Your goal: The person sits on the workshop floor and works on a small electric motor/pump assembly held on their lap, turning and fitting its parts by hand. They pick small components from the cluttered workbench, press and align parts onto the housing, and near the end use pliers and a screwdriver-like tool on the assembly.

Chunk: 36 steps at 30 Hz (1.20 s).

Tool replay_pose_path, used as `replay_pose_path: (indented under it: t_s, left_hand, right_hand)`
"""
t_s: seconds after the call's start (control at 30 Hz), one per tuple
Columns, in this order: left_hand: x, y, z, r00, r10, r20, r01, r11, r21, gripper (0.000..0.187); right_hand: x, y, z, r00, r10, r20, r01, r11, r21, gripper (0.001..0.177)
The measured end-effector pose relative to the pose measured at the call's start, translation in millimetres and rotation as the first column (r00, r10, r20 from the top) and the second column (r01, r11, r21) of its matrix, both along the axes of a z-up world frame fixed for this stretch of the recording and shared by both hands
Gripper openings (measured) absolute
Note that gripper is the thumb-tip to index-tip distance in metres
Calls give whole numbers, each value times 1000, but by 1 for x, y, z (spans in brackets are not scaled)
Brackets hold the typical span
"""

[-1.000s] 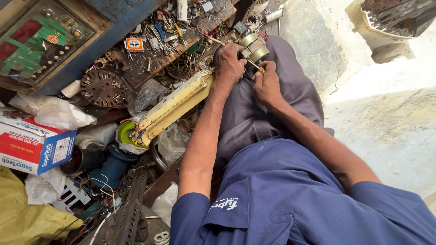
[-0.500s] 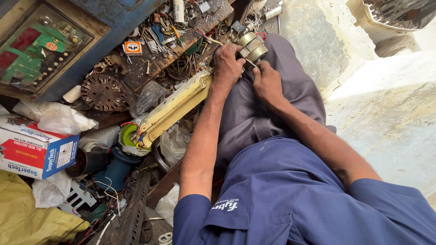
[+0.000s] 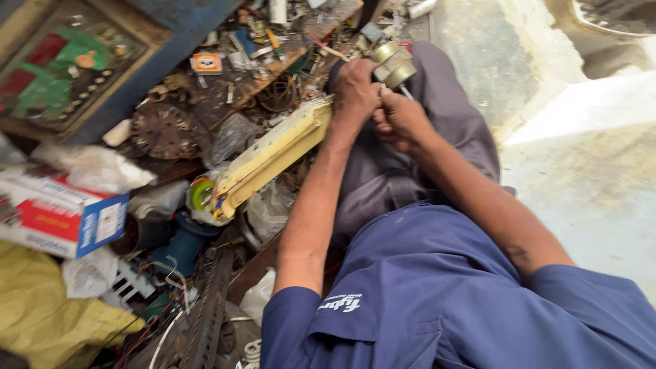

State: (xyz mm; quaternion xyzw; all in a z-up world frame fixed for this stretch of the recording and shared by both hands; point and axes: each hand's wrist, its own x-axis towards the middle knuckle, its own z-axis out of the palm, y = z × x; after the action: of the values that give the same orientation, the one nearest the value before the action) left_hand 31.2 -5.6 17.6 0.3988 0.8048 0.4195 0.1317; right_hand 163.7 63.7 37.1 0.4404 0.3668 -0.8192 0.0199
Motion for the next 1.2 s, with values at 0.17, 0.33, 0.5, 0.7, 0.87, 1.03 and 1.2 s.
replay_pose_path:
  t_s: [0.17, 0.33, 0.5, 0.7, 0.87, 1.03, 1.2]
  left_hand:
    - [-7, -4, -8, 995, 26, -94, -15, 993, 117, 39]
    - [-14, -7, 13, 970, -23, 241, -1, 995, 98, 31]
    - [-30, -5, -33, 946, -131, 295, 66, 973, 222, 38]
    - [-23, 2, -35, 868, -54, 494, -151, 918, 366, 32]
    - [-28, -5, -24, 779, 129, 614, -384, 872, 303, 31]
    - [-84, -45, -5, 864, 431, 261, -455, 890, 38, 30]
    - [-186, -117, -77, 777, 500, -383, -587, 795, -153, 16]
  right_hand:
    - [9, 20, 44, 978, 196, 76, -208, 955, 210, 22]
    - [-4, 14, 55, 967, 248, 61, -122, 239, 963, 14]
    - [-42, 17, 44, 929, 359, 86, -54, -97, 994, 11]
    - [-60, 29, 45, 828, 419, 372, -340, -152, 928, 26]
    - [-59, 47, 82, 794, 461, 398, -274, -313, 909, 50]
    - [-39, 98, 6, 817, 383, 431, -460, -18, 888, 81]
    - [-49, 96, -5, 865, 388, 318, -474, 428, 770, 81]
